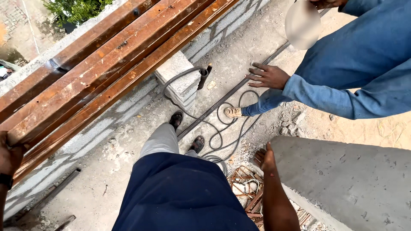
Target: The person welds a flat steel bar to a row of rusted steel angle sections laid along a concrete slab edge, using an arc welding electrode holder. They hold the bar in place with one hand while striking arcs and welding joints at successive points along the bars, with another worker steadying the bars.
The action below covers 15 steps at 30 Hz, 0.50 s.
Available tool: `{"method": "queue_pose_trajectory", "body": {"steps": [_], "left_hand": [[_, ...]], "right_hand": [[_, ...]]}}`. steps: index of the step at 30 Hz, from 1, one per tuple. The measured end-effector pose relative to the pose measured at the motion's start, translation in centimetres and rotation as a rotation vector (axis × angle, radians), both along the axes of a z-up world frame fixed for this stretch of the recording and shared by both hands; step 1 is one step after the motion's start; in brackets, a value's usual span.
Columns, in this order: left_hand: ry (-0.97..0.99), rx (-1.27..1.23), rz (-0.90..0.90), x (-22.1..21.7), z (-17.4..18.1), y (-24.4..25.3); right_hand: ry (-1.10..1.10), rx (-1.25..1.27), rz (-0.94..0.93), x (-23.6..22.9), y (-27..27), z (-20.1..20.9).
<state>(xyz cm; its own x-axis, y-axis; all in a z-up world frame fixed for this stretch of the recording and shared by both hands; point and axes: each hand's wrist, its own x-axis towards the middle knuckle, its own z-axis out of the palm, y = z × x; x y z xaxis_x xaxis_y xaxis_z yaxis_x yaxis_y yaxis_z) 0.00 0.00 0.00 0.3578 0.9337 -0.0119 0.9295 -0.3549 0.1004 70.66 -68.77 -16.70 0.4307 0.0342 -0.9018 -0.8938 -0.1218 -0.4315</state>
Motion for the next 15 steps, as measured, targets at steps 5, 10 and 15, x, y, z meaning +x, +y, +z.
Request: {"method": "queue_pose_trajectory", "body": {"steps": [5, 10, 15], "left_hand": [[0.542, 0.35, 0.025, 9.5, 7.0, -5.6], [0.282, 0.133, 0.034, 14.9, 13.8, -9.3], [0.217, 0.111, 0.055, 14.8, 13.8, -9.3]], "right_hand": [[-0.084, 0.219, 0.563, -0.5, 13.4, 3.4], [-0.038, 0.584, 0.242, -0.3, 26.2, 1.4], [-1.899, 0.006, 1.4, 5.9, 35.6, 14.5]]}}
